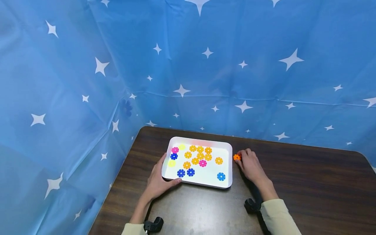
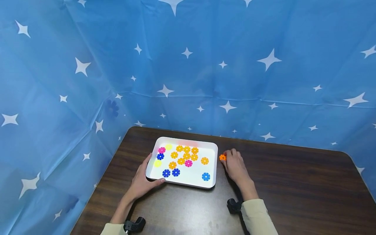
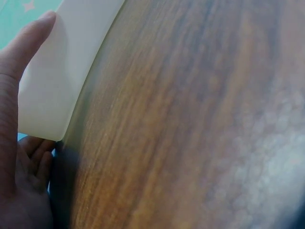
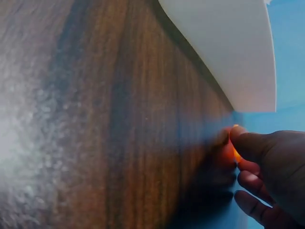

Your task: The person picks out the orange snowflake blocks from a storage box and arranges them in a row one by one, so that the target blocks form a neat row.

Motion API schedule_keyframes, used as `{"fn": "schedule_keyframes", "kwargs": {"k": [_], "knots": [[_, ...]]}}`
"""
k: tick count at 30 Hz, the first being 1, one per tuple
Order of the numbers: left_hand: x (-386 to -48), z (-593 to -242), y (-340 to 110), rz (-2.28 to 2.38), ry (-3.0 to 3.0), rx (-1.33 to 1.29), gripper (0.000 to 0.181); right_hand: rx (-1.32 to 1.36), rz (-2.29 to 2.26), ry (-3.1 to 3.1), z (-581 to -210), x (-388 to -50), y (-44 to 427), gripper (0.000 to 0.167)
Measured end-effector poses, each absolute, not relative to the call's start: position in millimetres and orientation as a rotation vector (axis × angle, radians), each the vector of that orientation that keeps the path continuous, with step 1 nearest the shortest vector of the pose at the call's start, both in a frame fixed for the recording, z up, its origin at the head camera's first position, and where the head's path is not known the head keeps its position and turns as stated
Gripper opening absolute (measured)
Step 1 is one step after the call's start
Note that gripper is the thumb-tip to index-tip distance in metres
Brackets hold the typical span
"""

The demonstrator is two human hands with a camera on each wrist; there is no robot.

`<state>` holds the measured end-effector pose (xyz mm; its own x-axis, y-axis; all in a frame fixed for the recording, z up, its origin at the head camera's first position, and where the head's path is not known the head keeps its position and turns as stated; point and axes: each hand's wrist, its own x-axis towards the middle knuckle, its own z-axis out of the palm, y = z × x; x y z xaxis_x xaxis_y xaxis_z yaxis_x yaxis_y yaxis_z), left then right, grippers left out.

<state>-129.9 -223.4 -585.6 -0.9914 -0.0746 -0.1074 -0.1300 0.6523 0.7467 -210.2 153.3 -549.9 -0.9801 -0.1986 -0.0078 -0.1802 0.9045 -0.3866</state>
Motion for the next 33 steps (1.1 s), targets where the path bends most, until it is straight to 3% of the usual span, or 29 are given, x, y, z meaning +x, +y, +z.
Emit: {"fn": "schedule_keyframes", "kwargs": {"k": [19, 33], "knots": [[-132.8, -580.2, -222.6, 1.280, 2.792, -0.149, 0.120, -0.287, -0.736, 3.020, -552.2, -213.0, 160.1, 0.037], [-129.0, -583.0, -223.5, 1.276, 2.787, -0.158, 0.121, -0.300, -0.829, 3.084, -530.9, -209.4, 150.3, 0.036]]}}
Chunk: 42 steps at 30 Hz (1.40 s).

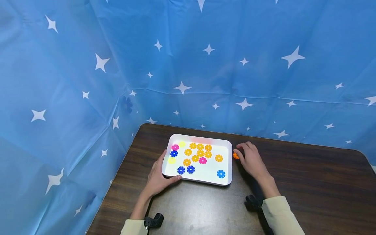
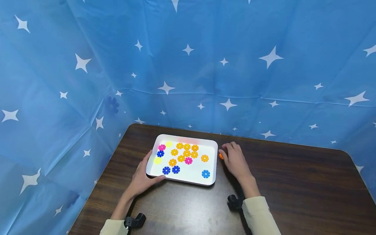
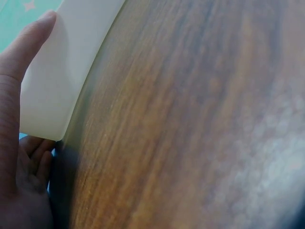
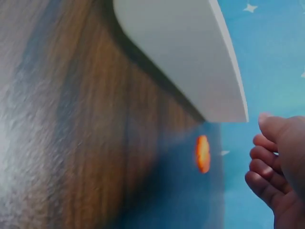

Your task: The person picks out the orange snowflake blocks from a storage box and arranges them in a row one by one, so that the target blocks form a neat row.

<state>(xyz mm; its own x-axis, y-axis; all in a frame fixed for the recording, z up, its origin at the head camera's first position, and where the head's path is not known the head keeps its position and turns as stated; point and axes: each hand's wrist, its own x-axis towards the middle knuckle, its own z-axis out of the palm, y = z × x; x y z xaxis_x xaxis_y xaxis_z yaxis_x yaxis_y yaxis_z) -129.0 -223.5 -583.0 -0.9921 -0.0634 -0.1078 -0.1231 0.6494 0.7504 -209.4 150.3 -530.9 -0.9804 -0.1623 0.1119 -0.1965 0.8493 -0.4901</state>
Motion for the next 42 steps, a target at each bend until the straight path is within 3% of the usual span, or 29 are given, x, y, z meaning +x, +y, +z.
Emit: {"fn": "schedule_keyframes", "kwargs": {"k": [12, 42], "knots": [[-127.6, -582.6, -226.3, 1.274, 2.778, -0.184, 0.121, 0.401, 0.800, -2.931, -518.6, -208.3, 127.4, 0.026], [-126.3, -581.8, -223.8, 1.290, 2.804, -0.157, 0.119, 0.605, 0.636, -3.087, -537.1, -210.7, 100.9, 0.033]]}}
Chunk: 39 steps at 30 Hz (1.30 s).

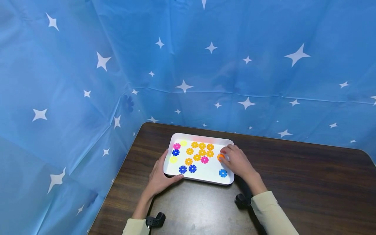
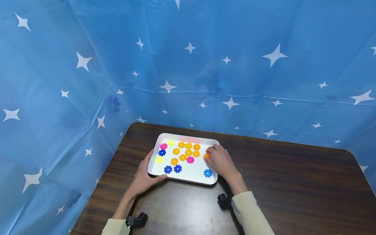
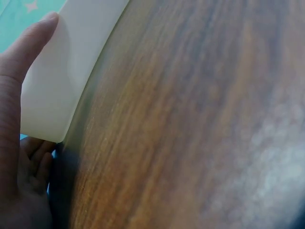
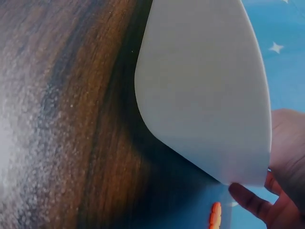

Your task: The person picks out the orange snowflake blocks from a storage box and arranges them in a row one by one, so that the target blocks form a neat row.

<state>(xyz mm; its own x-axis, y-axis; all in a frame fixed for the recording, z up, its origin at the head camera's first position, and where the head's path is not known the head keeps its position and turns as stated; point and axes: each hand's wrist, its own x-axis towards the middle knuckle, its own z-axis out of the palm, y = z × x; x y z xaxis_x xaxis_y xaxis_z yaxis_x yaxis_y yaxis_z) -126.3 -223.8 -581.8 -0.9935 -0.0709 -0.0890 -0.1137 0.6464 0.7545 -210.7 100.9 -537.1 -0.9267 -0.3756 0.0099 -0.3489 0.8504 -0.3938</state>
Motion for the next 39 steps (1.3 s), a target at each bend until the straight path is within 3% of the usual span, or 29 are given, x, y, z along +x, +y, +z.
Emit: {"fn": "schedule_keyframes", "kwargs": {"k": [8, 18, 39], "knots": [[-126.0, -581.3, -223.4, 1.292, 2.797, -0.167, 0.119, -0.575, -0.432, 2.937, -536.6, -213.6, 95.2, 0.041], [-127.9, -582.5, -225.1, 1.278, 2.817, -0.174, 0.119, -0.600, -0.364, 2.945, -535.8, -214.3, 88.8, 0.034], [-127.5, -584.7, -224.6, 1.294, 2.822, -0.165, 0.119, -0.622, -0.342, 2.967, -536.8, -208.1, 86.9, 0.041]]}}
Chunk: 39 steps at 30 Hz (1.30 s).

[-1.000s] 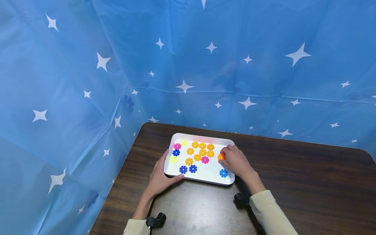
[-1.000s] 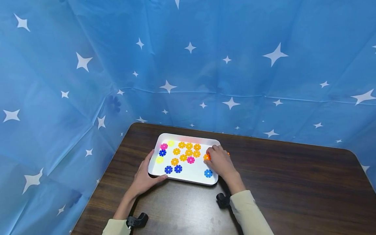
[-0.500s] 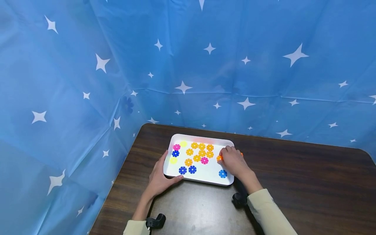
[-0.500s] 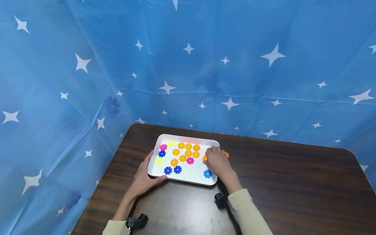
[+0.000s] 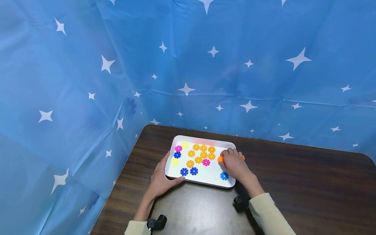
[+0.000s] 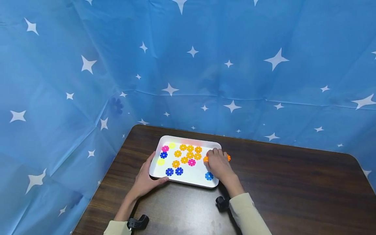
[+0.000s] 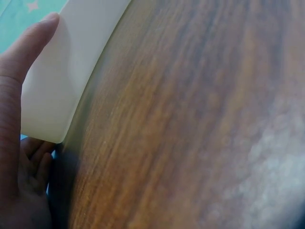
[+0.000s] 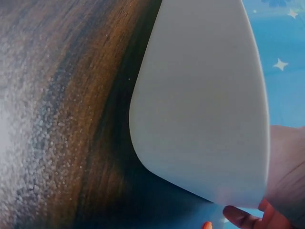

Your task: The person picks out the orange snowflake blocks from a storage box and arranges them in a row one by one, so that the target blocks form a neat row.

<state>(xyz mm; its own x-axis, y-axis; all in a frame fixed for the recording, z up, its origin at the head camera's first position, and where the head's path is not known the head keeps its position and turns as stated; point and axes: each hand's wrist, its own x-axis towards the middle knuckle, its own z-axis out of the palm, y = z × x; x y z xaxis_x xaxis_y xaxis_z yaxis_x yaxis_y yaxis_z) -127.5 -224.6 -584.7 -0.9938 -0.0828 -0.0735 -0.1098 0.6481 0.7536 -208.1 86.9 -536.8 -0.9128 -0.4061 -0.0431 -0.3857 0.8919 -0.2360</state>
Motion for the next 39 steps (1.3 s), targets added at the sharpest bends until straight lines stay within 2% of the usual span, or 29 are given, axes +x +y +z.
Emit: {"fn": "schedule_keyframes", "kwargs": {"k": [18, 39], "knots": [[-128.7, -584.7, -222.7, 1.282, 2.819, -0.160, 0.119, -0.596, -0.395, 3.017, -524.7, -203.9, 95.9, 0.043], [-130.0, -587.3, -224.2, 1.277, 2.830, -0.165, 0.120, -0.524, -0.605, 3.070, -512.5, -202.9, 132.3, 0.040]]}}
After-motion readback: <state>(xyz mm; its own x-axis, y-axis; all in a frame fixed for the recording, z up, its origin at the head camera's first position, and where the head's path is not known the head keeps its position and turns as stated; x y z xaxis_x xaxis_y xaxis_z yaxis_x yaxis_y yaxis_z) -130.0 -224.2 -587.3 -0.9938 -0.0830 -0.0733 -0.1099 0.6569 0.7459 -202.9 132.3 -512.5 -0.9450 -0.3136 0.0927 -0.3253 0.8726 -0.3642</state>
